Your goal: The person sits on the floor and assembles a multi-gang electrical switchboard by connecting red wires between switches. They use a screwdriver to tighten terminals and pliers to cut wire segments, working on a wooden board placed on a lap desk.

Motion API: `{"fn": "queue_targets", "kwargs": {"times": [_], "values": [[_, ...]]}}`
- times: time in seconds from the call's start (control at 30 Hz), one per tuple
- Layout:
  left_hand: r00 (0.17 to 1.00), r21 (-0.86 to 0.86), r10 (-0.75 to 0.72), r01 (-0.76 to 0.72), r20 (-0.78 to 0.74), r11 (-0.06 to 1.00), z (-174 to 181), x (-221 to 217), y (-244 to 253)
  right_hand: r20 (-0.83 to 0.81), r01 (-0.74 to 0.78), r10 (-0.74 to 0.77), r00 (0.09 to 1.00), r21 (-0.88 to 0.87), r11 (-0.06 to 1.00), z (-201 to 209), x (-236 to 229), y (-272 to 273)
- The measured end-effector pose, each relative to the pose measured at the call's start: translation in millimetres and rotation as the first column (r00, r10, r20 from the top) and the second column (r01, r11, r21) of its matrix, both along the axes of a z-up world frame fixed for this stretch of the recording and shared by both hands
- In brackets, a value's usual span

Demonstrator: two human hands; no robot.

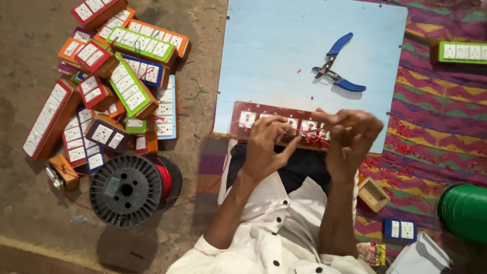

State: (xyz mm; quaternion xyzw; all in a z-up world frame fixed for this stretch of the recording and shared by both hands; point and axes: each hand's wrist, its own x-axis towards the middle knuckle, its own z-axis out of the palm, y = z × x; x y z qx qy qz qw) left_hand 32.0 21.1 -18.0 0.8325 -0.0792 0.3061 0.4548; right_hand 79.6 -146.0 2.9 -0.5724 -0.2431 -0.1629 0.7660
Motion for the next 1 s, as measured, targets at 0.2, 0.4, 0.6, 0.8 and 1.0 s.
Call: {"fn": "queue_targets", "kwargs": {"times": [0.2,0.4,0.6,0.8,1.0], "values": [[0.997,-0.022,0.071,-0.071,0.015,0.997,-9,4,-10,0.121,0.017,-0.004,0.993,-0.107,0.994,-10,-5,16],[0.998,-0.104,0.061,-0.061,-0.009,0.993,-1,0,-9,0.230,0.113,-0.055,0.971,-0.244,0.963,11,-6,20],[0.995,-0.150,0.070,-0.080,-0.068,0.985,5,0,-10,0.324,0.242,-0.129,0.937,-0.339,0.909,30,-23,13],[0.999,-0.073,0.040,-0.040,-0.008,0.997,15,0,-9,-0.031,-0.181,0.187,0.982,-0.446,0.876,51,-19,8],[0.997,-0.011,-0.045,0.045,-0.060,0.999,18,0,1,0.331,0.214,-0.028,0.943,-0.543,0.812,41,-16,13]]}}
